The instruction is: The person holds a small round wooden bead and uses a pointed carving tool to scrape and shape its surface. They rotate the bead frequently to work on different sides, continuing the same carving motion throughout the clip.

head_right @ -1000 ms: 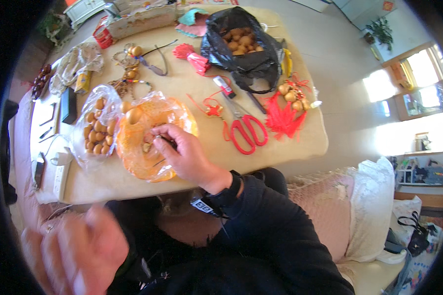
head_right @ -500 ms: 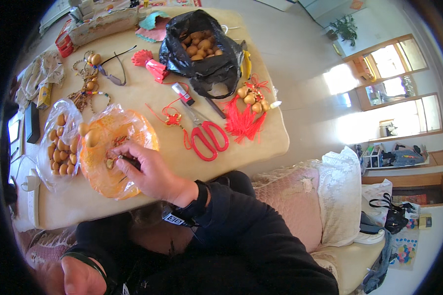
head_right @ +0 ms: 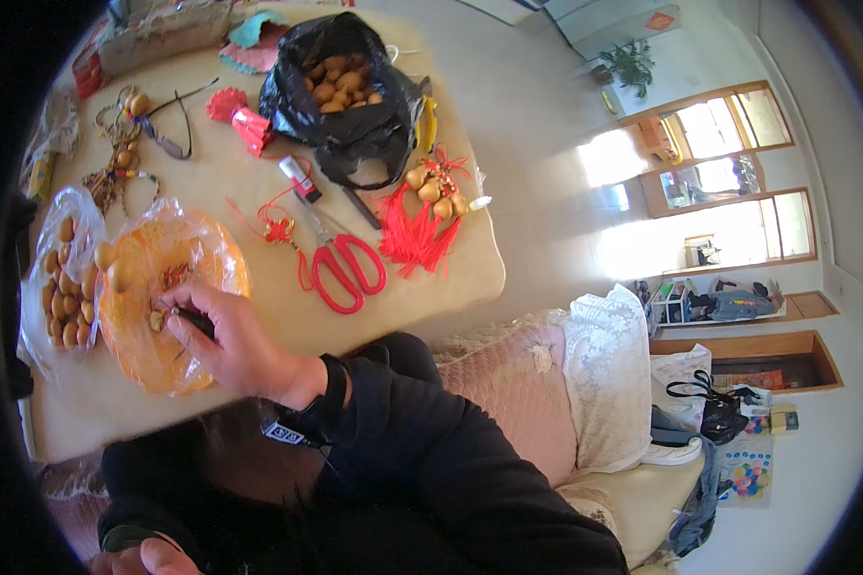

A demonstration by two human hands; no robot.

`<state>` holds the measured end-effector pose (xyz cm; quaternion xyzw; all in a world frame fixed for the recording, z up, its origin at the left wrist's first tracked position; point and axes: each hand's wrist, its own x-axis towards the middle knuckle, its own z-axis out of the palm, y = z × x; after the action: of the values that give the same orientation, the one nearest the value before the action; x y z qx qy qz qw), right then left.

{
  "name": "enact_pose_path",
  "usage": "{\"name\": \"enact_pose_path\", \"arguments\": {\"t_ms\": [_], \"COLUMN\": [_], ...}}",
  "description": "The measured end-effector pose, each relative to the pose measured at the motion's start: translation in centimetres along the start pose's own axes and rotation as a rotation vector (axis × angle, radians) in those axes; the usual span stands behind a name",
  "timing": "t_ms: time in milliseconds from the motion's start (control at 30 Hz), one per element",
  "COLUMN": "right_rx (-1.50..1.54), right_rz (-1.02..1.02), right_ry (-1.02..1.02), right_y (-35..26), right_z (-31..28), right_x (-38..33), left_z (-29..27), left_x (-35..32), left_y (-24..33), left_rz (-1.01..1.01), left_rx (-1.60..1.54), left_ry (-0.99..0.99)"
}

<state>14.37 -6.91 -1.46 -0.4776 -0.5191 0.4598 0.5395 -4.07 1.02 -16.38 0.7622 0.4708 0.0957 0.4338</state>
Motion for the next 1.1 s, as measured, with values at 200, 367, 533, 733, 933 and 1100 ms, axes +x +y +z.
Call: {"name": "enact_pose_path", "arguments": {"t_ms": [200, 367, 533, 733, 933, 1100], "right_rx": [-0.025, -0.007, -0.054, -0.077, -0.020, -0.067], "right_rz": [0.067, 0.058, 0.090, 0.070, 0.083, 0.047], "right_ry": [-0.014, 0.020, 0.015, -0.016, -0.024, -0.004], "right_y": [0.3, 0.1, -0.2, 0.1, 0.1, 0.0], "right_z": [0.1, 0.5, 0.4, 0.2, 0.4, 0.4], "right_x": [-0.2, 0.0, -0.2, -0.4, -0.2, -0.4], "left_z": [0.5, -0.7, -2.6, -4.4, -3.2, -1.6], "left_x": [-0.3, -0.3, -1.5, -2.4, -1.9, -0.8], "left_y": [-0.8, -1.4, -2.3, -2.9, -2.5, -2.5], "left_rz": [0.009, 0.014, 0.006, -0.024, 0.029, 0.019], "left_rx": [0.000, 0.030, 0.084, 0.131, 0.132, 0.110], "left_ry": [0.003, -0.001, -0.001, 0.016, -0.018, -0.029]}}
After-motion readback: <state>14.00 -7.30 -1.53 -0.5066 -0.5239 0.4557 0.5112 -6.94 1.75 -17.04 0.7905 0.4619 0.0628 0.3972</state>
